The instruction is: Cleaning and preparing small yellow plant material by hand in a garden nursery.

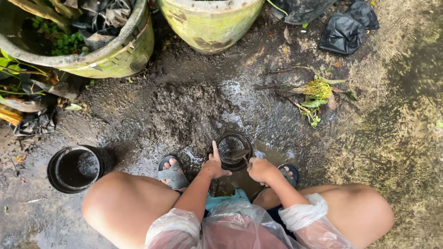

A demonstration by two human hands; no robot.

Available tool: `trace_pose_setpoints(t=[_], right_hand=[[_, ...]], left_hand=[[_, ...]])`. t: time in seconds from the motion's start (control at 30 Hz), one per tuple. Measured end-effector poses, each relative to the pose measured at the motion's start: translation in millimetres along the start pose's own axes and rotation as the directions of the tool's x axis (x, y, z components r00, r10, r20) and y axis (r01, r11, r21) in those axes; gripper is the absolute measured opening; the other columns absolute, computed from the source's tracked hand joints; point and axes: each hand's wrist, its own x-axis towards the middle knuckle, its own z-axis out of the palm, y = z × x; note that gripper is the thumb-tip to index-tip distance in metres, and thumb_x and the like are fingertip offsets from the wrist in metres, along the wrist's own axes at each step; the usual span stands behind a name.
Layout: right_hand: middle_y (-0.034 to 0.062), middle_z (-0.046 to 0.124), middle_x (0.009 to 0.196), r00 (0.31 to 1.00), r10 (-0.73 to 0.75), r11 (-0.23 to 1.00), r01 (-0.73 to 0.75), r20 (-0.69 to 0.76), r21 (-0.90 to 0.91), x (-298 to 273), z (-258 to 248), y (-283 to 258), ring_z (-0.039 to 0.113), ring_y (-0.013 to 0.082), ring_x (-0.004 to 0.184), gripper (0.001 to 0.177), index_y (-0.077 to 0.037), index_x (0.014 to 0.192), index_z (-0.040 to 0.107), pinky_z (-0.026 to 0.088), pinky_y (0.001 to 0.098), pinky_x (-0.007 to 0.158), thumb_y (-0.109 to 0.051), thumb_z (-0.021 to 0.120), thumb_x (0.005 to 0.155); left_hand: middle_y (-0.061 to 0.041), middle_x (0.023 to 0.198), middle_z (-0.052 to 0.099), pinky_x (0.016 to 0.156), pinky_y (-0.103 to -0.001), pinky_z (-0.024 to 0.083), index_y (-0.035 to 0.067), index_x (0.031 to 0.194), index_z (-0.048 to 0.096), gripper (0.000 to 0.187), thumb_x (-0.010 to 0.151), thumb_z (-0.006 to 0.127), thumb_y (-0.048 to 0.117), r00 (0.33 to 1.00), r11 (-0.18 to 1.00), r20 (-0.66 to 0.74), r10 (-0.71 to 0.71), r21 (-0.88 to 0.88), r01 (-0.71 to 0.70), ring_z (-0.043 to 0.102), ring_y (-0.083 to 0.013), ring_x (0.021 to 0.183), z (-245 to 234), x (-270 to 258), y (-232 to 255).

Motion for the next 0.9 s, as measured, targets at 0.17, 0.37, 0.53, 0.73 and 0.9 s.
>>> trace_pose_setpoints(t=[0.17,0.37,0.53,0.73,0.9], right_hand=[[0.0208,0.067,0.06,0.999,-0.001,1.0,0.001,-0.053,0.008,15,4,4,0.064,0.0264,0.038,0.055,0.002,0.141,0.053,0.06,0.0344,0.036,-0.028,0.041,0.097],[0.0255,0.072,0.088,0.989,0.022,0.998,-0.012,-0.149,0.068,-13,-18,-17,0.067,0.0228,0.047,0.053,-0.005,0.143,0.053,0.061,0.0322,0.046,-0.026,0.057,0.094],[0.0238,0.073,0.096,0.981,-0.012,0.994,-0.01,-0.194,-0.112,20,-7,3,0.074,0.027,0.059,0.052,-0.01,0.14,0.056,0.064,0.0444,0.067,-0.025,0.06,0.091],[0.022,0.074,0.12,0.967,-0.079,0.976,0.026,-0.242,-0.215,11,-26,-25,0.073,0.0398,0.105,0.056,-0.004,0.143,0.053,0.058,0.053,0.089,-0.025,0.055,0.091],[0.0209,0.075,0.118,0.964,-0.114,0.987,0.082,-0.241,-0.141,36,-14,-15,0.072,0.0409,0.106,0.046,-0.003,0.134,0.064,0.06,0.052,0.087,-0.017,0.057,0.091]], left_hand=[[-0.036,0.156,0.033,0.108,-0.066,0.039,0.012,0.159,-0.027,0.137,0.084,0.085,0.038,0.998,0.998,-0.014,0.062,0.02,-0.061,0.053,-0.0537,0.13,-32,-30,30],[-0.028,0.156,0.036,0.116,-0.068,0.03,0.016,0.163,-0.017,0.123,0.089,0.08,0.037,0.993,0.997,-0.102,0.065,0.039,-0.061,0.05,-0.0489,0.135,-37,-21,45],[-0.028,0.154,0.038,0.115,-0.066,0.03,0.016,0.164,-0.013,0.121,0.089,0.081,0.033,0.989,0.999,-0.146,0.033,0.002,-0.033,0.051,-0.0495,0.133,-31,-18,49],[-0.027,0.149,0.042,0.113,-0.068,0.03,0.015,0.164,-0.012,0.122,0.088,0.081,0.033,0.988,0.998,-0.149,0.041,0.045,-0.034,0.054,-0.0509,0.129,-27,-10,42],[-0.029,0.144,0.049,0.113,-0.073,0.025,0.019,0.164,-0.013,0.119,0.09,0.079,0.035,0.988,0.998,-0.145,0.054,-0.004,-0.055,0.057,-0.0522,0.125,-25,-11,35]])
